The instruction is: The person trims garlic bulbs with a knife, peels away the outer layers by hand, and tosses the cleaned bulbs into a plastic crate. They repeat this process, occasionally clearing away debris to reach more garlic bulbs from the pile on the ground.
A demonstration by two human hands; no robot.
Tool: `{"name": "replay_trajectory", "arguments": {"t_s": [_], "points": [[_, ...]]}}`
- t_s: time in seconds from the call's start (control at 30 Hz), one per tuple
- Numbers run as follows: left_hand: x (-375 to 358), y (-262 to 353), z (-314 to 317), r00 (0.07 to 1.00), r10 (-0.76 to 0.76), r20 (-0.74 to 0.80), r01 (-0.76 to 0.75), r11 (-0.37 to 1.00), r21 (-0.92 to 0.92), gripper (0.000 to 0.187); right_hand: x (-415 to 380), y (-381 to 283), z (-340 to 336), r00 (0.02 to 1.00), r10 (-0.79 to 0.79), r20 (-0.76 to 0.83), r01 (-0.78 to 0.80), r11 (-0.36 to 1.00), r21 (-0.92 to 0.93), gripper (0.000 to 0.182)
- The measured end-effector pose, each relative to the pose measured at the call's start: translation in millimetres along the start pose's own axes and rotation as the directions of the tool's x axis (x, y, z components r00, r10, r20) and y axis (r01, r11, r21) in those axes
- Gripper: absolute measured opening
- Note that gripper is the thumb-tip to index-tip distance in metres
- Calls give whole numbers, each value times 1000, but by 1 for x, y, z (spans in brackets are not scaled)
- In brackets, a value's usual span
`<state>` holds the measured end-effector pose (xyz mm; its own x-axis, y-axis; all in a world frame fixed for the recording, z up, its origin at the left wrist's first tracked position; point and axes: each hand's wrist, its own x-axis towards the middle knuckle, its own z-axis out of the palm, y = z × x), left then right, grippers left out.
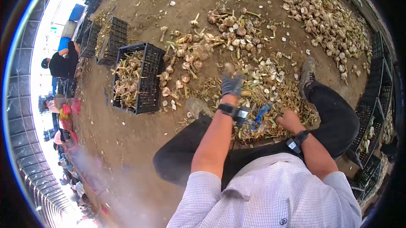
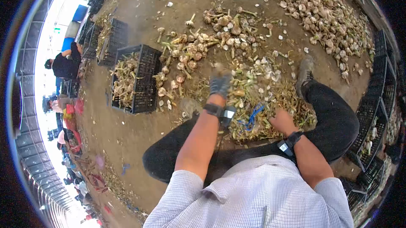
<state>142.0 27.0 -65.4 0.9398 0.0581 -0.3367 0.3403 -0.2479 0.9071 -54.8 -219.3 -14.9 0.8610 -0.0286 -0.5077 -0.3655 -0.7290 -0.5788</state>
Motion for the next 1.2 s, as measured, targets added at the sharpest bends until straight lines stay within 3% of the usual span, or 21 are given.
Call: {"name": "replay_trajectory", "arguments": {"t_s": [0.07, 0.1, 0.13, 0.2, 0.27, 0.3, 0.33, 0.37, 0.4, 0.47, 0.57, 0.67, 0.7, 0.8, 0.9, 0.97, 1.03, 1.07, 1.1, 1.17, 1.2], "points": [[26, -43, -46, 977, -109, -185, 151, 961, 231, 59, 10, 10, 12, 996, 6, 92, -7, 1000, 7, 31], [33, -59, -70, 965, -144, -221, 221, 898, 380, 67, 6, -17, -5, 981, 79, 175, -84, 996, 22, 36], [41, -75, -94, 950, -178, -256, 290, 807, 515, 74, 11, -20, -4, 984, 50, 170, -44, 998, -35, 36], [62, -92, -136, 919, -326, -221, 363, 485, 796, 79, 15, -23, 3, 985, -5, 171, 31, 989, -147, 36], [61, -79, -160, 927, -249, -281, 339, 236, 911, 78, 15, -38, 0, 985, -32, 168, 40, 998, -46, 36], [59, -73, -167, 939, -81, -333, 342, 145, 928, 76, 17, -38, 4, 984, -34, 175, 44, 998, -51, 36], [76, -67, -179, 901, -205, -381, 407, 101, 908, 73, 18, -37, 5, 983, -34, 182, 45, 997, -56, 37], [81, -49, -183, 841, -275, -467, 525, 200, 827, 72, 21, -37, 6, 974, 20, 227, 1, 996, -92, 39], [103, -74, -197, 853, -288, -436, 490, 154, 858, 72, 23, -36, 6, 967, 47, 249, -22, 995, -102, 39], [100, -40, -195, 906, -184, -382, 418, 239, 877, 59, 27, -36, 6, 953, 96, 287, -65, 991, -115, 40], [137, -115, -210, 962, -107, -250, 264, 148, 953, 48, 30, -38, 9, 958, 127, 256, -97, 987, -125, 39], [120, -44, -180, 936, -324, -138, 160, 45, 986, 42, 31, -38, 7, 964, 111, 240, -89, 991, -99, 38], [121, -75, -180, 953, -299, -53, 42, -42, 998, 47, 29, -35, 10, 969, 100, 224, -80, 992, -96, 38], [86, -49, -161, 950, -194, 243, -234, 71, 970, 45, 23, -35, 8, 981, 61, 185, -49, 996, -70, 38], [75, -49, -133, 917, -121, 380, -365, 128, 922, 48, 18, -54, -9, 985, 91, 143, -97, 995, 32, 38], [68, -46, -114, 871, -176, 458, -261, 624, 736, 50, 14, -41, -4, 997, 47, 61, -48, 998, 26, 42], [45, -12, -93, 800, -181, 572, -220, 798, 560, 52, 10, -47, -11, 995, -23, -100, 43, 978, 206, 43], [14, 39, -79, 753, -184, 632, -273, 786, 554, 53, 6, -52, -17, 983, -41, -179, 92, 954, 286, 43], [-12, 68, -68, 700, -192, 688, -322, 775, 544, 54, 0, -58, -23, 990, 1, -141, 61, 901, 430, 43], [-43, 71, -49, 694, -13, 720, -430, 794, 429, 49, -9, -69, -37, 997, 60, -52, -8, 734, 680, 42], [-58, 72, -40, 681, 74, 729, -481, 795, 369, 47, -13, -70, -39, 997, 18, -79, 44, 702, 711, 40]]}}
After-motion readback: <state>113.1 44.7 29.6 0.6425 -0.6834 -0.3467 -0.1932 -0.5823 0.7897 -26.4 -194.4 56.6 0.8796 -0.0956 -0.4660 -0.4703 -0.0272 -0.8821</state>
